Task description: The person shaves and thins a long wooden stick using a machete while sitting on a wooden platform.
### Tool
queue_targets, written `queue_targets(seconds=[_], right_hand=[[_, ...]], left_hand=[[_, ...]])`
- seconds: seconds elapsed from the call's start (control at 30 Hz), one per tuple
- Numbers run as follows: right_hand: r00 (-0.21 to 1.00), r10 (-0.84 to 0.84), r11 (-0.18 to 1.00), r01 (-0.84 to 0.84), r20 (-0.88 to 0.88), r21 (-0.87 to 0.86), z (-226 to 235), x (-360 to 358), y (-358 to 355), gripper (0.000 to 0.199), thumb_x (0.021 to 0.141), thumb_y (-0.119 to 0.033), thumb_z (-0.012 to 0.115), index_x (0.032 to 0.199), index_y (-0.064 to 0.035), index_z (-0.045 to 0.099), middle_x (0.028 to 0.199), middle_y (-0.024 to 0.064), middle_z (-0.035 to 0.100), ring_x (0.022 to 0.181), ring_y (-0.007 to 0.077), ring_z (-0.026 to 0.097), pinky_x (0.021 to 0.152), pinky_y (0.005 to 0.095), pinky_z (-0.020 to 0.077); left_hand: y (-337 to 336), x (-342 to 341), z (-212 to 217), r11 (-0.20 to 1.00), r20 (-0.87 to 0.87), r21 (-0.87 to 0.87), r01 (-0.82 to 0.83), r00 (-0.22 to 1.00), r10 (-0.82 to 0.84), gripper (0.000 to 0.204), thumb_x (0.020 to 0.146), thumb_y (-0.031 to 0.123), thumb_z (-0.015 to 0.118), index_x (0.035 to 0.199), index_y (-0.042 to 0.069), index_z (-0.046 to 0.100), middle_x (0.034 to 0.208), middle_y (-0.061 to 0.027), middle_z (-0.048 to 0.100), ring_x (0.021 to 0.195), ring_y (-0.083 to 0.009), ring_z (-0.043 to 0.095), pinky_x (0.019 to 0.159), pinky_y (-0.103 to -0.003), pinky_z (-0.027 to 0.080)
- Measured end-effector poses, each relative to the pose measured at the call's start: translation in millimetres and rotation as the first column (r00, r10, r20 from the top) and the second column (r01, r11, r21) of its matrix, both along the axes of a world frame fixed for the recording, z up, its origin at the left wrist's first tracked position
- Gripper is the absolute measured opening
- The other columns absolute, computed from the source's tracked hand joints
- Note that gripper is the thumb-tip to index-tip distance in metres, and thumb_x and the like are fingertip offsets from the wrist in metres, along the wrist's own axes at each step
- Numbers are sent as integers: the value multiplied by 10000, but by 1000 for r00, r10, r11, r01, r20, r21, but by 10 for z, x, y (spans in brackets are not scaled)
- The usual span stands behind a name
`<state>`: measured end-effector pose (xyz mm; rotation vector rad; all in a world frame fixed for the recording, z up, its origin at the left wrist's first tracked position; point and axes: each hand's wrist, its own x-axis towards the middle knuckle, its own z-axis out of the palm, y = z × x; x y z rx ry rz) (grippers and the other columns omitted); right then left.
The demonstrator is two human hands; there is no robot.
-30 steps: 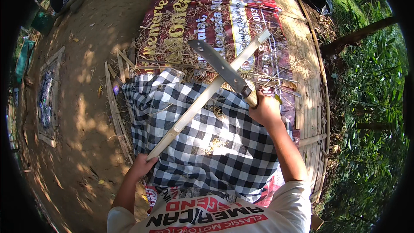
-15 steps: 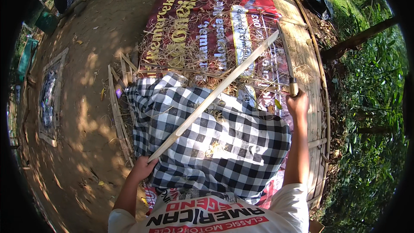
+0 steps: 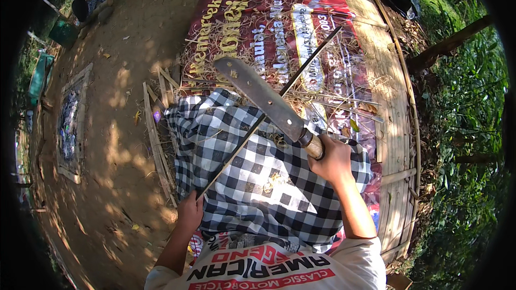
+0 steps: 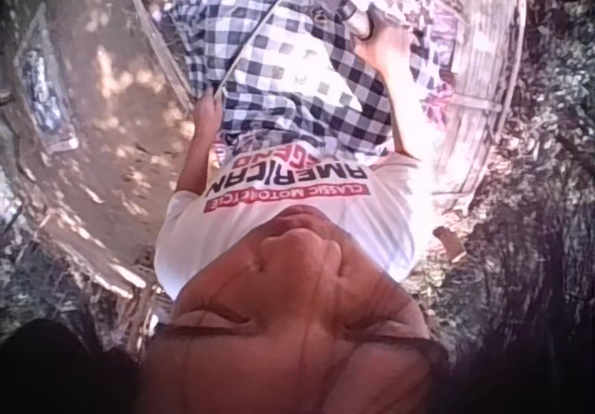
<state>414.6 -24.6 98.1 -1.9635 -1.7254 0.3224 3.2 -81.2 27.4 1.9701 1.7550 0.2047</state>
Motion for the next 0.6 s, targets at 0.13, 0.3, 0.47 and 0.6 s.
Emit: queue_targets(seconds=[0.13, 0.3, 0.47, 0.6], right_hand=[[924, 320, 947, -302, 210, -111, -297, -300, 2, 408, 511, -234, 733, 864, -86, 594, 754, 108, 644, 753, 276, 640, 757, 362, 506], [889, 406, 913, -382, 212, -146, -438, -287, 146, 395, 546, -229, 731, 877, -77, 580, 763, 104, 654, 733, 274, 636, 766, 364, 508], [861, 423, 905, -415, 282, -91, -463, -110, 253, 345, 568, -212, 691, 853, -54, 576, 744, 108, 635, 747, 282, 636, 770, 361, 510], [887, 313, 950, -290, 339, -117, -449, 159, 333, 307, 586, -207, 669, 837, -53, 584, 794, 126, 656, 791, 282, 650, 767, 374, 507]], left_hand=[[3, -5, -72, 1000, -17, -31, 2, 1000, -3, 217, 927, 211, 520, 931, -5, 519, 723, -246, 585, 688, -449, 583, 590, -515, 437], [8, 75, 10, 999, 5, -41, -9, 1000, 9, 199, 930, 179, 519, 957, -18, 513, 743, -256, 593, 705, -453, 587, 596, -516, 443], [-5, 72, 12, 998, -27, -65, -16, 1000, 14, 196, 923, 170, 528, 930, -25, 517, 749, -256, 595, 720, -449, 595, 605, -511, 459], [-14, 96, 32, 999, -51, -35, -6, 999, 4, 190, 914, 167, 538, 910, -21, 511, 750, -250, 595, 721, -440, 602, 602, -502, 468]])
